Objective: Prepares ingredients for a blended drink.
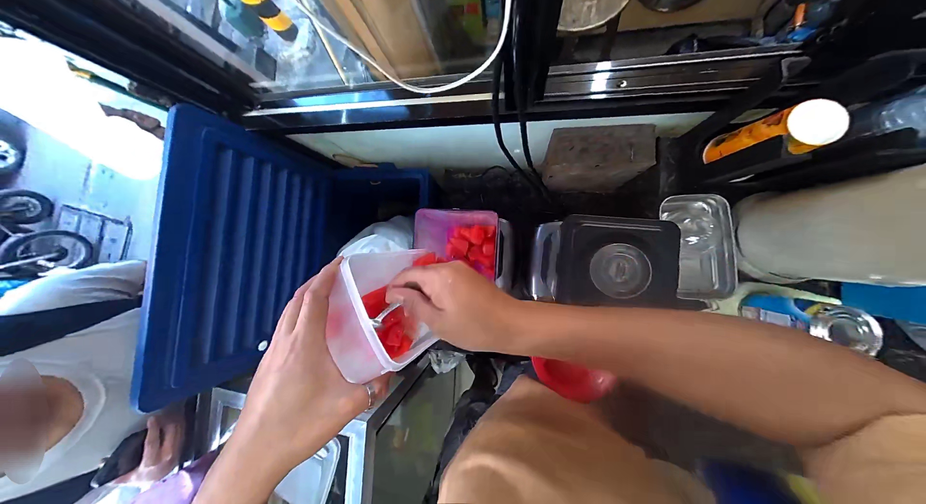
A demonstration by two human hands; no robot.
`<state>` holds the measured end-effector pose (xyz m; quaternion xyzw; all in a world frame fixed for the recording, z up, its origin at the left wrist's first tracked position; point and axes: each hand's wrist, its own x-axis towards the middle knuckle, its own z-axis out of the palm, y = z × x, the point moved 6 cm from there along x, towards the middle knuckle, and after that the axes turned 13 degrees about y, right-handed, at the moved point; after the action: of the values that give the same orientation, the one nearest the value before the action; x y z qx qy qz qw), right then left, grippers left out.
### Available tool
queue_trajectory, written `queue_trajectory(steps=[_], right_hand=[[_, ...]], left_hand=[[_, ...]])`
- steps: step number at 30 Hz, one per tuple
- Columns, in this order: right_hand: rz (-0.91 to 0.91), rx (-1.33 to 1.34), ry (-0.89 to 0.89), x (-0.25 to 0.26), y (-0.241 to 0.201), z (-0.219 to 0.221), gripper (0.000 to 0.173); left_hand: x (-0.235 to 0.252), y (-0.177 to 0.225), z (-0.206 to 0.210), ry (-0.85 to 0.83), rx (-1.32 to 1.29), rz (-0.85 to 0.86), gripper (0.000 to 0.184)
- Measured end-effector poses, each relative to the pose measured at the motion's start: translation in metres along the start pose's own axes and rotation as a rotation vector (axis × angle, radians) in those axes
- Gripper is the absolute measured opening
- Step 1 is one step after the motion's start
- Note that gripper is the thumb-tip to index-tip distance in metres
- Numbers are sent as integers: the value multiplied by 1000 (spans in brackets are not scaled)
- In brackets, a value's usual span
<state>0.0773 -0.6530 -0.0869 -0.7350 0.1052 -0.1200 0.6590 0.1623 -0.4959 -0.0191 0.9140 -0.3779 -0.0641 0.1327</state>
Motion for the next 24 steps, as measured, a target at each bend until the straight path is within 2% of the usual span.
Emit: queue_trajectory(steps=[3,7,9,11,15,17,24], right_hand=[[-66,-87,0,6,11,6,30],[-6,-103,77,4,18,-28,28],[37,-64,158,3,9,-47,25],[64,6,194,1,-3,-46,24],[76,-26,-40,0,4,0,31],[43,-98,-51,4,14,3,32],[64,-188,55,3,17,-63,27]], left_hand=[[-2,-2,0,-17,1,-3,125],[-4,-6,1,-14,-17,-2,125],[-3,-6,1,-5,-28,2,124],[-4,-5,1,2,-28,5,124],[-1,3,0,1,-5,17,123],[-1,2,0,-3,-2,22,123],[-3,-6,-1,3,-4,-7,125]])
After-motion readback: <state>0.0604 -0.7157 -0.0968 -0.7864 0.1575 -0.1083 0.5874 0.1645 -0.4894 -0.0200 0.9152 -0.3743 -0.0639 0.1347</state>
